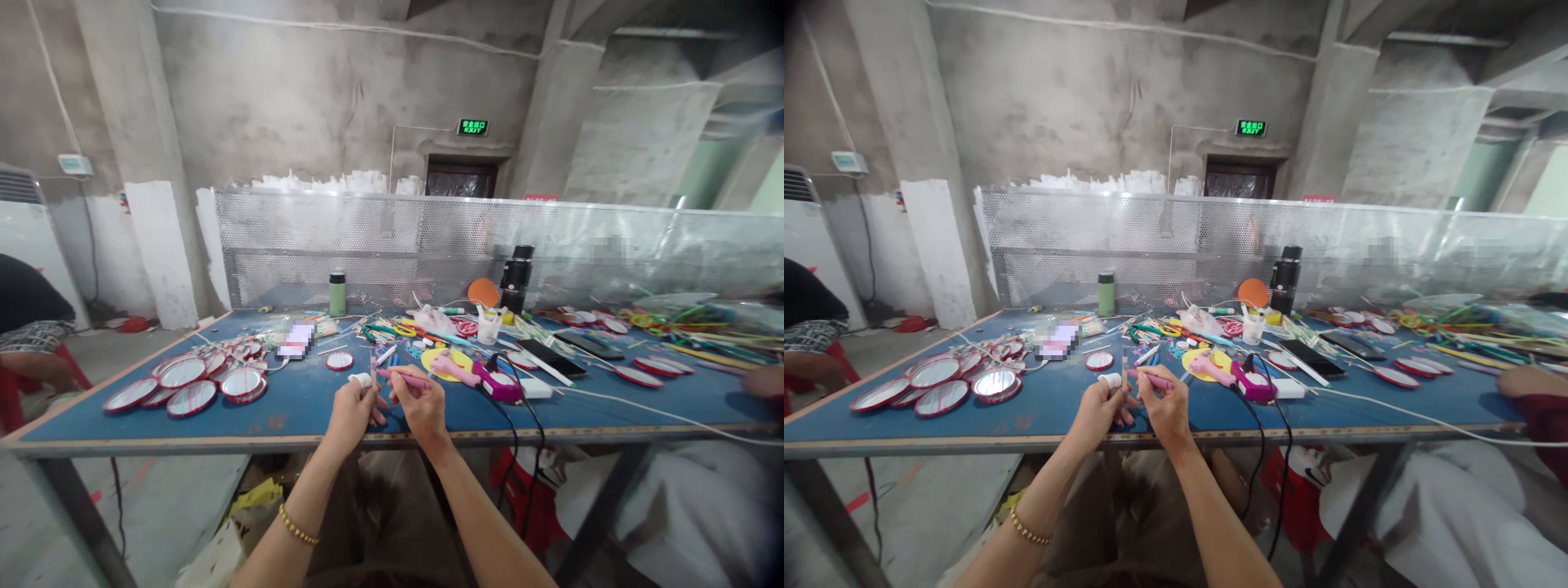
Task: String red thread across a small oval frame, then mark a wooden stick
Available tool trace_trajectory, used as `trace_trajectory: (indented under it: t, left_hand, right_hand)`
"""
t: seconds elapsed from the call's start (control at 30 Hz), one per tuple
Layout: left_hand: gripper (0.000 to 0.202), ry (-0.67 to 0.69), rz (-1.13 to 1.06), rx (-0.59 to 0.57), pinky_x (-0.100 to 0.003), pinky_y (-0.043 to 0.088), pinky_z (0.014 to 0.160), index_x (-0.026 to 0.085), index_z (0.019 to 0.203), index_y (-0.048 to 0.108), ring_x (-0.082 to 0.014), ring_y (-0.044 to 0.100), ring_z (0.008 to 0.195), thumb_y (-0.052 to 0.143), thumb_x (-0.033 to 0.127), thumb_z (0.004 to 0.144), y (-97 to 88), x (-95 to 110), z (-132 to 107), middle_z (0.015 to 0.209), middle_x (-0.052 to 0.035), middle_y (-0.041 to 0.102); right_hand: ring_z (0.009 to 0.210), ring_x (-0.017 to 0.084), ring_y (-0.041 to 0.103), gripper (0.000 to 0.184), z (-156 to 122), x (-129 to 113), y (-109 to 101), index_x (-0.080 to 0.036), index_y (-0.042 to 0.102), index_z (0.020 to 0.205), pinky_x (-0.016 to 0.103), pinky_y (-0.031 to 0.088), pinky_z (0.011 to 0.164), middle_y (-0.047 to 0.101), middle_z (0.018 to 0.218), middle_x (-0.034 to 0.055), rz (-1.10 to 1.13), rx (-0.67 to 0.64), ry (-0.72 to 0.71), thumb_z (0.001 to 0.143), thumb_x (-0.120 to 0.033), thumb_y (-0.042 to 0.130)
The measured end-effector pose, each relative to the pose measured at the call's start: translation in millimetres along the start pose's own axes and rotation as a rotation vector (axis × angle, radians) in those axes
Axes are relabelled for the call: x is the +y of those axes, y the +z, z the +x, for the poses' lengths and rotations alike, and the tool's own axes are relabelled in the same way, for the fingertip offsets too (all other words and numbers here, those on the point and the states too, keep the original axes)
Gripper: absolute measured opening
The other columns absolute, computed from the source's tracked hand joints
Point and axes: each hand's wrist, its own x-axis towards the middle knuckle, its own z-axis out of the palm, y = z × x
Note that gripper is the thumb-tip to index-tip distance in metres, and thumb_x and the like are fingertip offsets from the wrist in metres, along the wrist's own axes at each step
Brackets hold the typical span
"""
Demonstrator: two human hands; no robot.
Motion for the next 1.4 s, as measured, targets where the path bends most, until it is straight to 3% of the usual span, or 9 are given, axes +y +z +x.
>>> trace_trajectory:
  t: [1.4]
  left_hand:
    - [0.013, -0.018, -0.004, 0.008, -0.015, 0.043, 0.037, 0.020, 0.079, 0.055, -0.0113, 0.065, 0.038, 0.057, 0.031, 0.085, 1.8, 6.3, -1.7, 0.060, 0.0017, 0.071]
  right_hand:
    - [0.060, 0.014, 0.063, 0.019, -0.5, 0.5, -1.0, -0.020, 0.074, 0.089, 0.025, 0.052, 0.059, 0.070, 0.073, 0.0019, -0.123, -0.035, -0.063, 0.092, -0.033, 0.061]
